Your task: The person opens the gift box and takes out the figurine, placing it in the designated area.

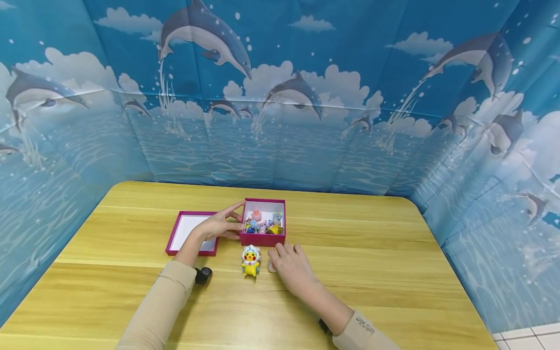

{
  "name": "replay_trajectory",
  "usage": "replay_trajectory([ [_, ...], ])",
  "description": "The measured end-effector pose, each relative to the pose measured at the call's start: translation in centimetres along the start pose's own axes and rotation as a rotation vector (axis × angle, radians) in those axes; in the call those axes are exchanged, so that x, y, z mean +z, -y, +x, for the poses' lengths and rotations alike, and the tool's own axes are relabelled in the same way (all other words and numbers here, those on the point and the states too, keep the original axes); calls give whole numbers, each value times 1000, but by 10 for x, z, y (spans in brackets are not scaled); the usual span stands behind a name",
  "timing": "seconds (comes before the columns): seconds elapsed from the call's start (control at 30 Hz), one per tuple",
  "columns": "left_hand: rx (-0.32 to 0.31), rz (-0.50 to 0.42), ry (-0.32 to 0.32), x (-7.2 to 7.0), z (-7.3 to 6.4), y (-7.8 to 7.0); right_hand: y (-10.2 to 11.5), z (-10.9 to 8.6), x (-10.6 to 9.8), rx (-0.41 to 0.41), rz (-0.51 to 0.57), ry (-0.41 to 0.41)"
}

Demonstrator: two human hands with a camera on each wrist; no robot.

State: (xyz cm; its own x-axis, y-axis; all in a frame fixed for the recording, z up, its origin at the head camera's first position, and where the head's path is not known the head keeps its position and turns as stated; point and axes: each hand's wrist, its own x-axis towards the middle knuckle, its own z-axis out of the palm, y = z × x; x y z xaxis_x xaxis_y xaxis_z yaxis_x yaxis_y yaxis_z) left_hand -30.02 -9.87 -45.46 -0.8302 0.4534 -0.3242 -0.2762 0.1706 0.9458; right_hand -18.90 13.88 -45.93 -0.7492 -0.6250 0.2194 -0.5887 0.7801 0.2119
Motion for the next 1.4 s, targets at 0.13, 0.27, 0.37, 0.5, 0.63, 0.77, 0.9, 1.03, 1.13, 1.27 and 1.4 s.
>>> replay_trajectory([
  [0.13,2,-2,0,0,0,0,0,0,-1,6,8,3],
  [0.27,5,-3,1,0,0,0,1,0,-1,12,15,6],
  [0.37,6,-3,2,0,0,0,1,0,-2,14,15,2],
  [0.5,5,-3,0,0,0,0,1,0,-1,16,18,-6],
  [0.63,2,-8,-4,1,-1,0,0,0,0,20,29,-9],
  [0.77,2,-17,-9,1,0,1,0,-1,0,20,33,-12],
  [0.9,3,-19,-14,1,1,2,0,-1,1,21,43,-11],
  [1.03,-2,-17,-13,1,1,3,-1,-1,0,20,73,-14],
  [1.13,-6,-20,-13,0,1,3,-3,1,-3,23,107,-28],
  [1.27,-3,-16,-12,0,1,3,-9,8,-8,39,152,-62],
  [1.4,1,-10,-11,0,0,3,-17,19,-15,55,175,-94],
])
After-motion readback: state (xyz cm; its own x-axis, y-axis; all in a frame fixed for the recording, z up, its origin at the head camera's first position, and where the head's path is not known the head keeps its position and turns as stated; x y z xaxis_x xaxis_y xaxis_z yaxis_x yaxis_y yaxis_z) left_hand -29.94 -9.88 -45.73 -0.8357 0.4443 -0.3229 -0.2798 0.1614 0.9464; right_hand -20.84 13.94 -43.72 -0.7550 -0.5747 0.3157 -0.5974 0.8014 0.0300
